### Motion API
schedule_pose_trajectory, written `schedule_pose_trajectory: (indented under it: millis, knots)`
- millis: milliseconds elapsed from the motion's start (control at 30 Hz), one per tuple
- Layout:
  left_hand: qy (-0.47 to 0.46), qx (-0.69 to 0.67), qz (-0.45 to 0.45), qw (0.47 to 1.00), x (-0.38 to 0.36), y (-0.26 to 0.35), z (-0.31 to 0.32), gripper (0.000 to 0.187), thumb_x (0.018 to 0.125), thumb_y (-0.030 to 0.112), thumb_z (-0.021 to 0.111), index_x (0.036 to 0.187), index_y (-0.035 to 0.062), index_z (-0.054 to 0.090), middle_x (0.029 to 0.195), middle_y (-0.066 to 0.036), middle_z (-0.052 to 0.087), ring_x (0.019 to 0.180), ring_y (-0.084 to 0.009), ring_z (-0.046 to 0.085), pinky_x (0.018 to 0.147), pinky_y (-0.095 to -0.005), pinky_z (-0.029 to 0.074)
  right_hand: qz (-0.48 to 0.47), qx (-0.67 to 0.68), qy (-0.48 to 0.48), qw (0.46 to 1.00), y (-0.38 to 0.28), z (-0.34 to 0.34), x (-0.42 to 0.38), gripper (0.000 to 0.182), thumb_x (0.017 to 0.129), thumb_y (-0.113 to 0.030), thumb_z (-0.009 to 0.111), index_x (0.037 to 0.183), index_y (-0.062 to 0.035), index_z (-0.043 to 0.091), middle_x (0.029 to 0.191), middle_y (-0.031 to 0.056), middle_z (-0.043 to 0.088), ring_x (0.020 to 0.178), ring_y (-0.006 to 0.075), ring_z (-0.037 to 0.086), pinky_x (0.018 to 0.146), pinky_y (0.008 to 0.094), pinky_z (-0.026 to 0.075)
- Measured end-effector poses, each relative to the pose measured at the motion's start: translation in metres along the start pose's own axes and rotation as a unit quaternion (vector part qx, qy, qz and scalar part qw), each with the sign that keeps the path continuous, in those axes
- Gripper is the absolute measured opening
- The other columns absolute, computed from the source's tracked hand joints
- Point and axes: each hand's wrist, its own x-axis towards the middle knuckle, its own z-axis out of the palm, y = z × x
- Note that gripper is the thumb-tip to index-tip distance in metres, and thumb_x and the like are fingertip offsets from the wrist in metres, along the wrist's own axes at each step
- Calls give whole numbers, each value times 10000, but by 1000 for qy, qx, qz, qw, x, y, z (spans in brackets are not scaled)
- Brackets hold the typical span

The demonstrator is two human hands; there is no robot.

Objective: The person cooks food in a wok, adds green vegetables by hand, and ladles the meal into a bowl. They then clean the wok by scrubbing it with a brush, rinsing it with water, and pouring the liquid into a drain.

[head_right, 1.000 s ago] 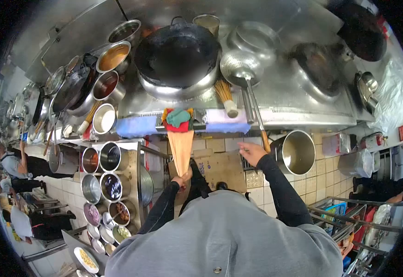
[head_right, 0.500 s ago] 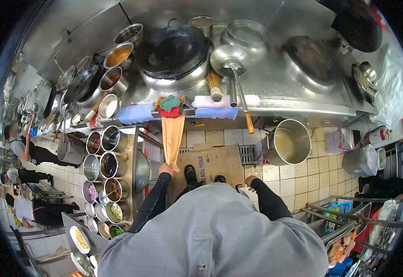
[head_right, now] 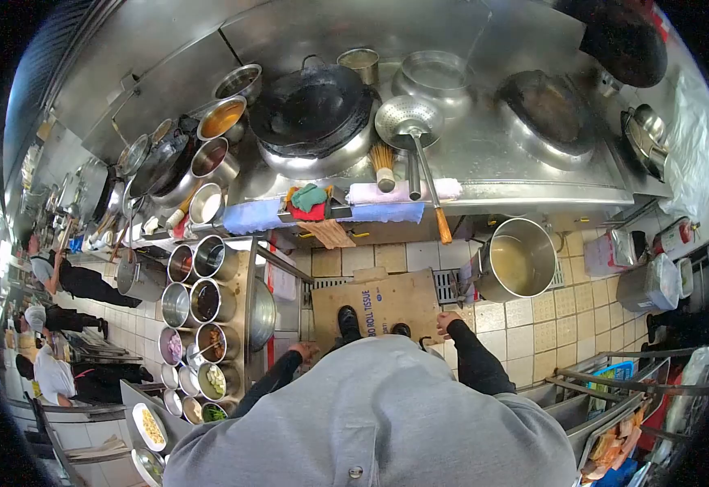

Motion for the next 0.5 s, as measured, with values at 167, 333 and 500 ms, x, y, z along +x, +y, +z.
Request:
schedule_pose_trajectory:
  millis: [167, 333, 500]
  knots:
    - [81, -74, -44, 993, -45, 22, 31, 363, 806, 341, 601, 1056, 79, 628, 773, -64, 641, 693, -143, 614, 614, -301, 493, -32, -93, -39, 994, -10, 22, -10, 241, 849, -245, 451, 1009, -97, 557, 831, 72, 610, 615, 176, 604, 484, 329, 497]
    - [98, -175, -20, 980, -12, 13, 31, 348, 821, 333, 559, 1039, 72, 636, 837, -65, 663, 698, -134, 621, 643, -286, 492, -47, -131, -46, 989, -11, 2, 3, 247, 849, -220, 440, 1008, -70, 555, 876, 90, 612, 622, 194, 619, 480, 338, 504]
    - [86, -256, 12, 963, 16, 11, 19, 400, 830, 356, 514, 1110, 83, 600, 917, -92, 664, 820, -231, 635, 782, -339, 483, -43, -147, -37, 987, -26, -23, 10, 428, 873, -327, 451, 1234, -96, 467, 1115, 154, 587, 791, 289, 651, 608, 439, 536]
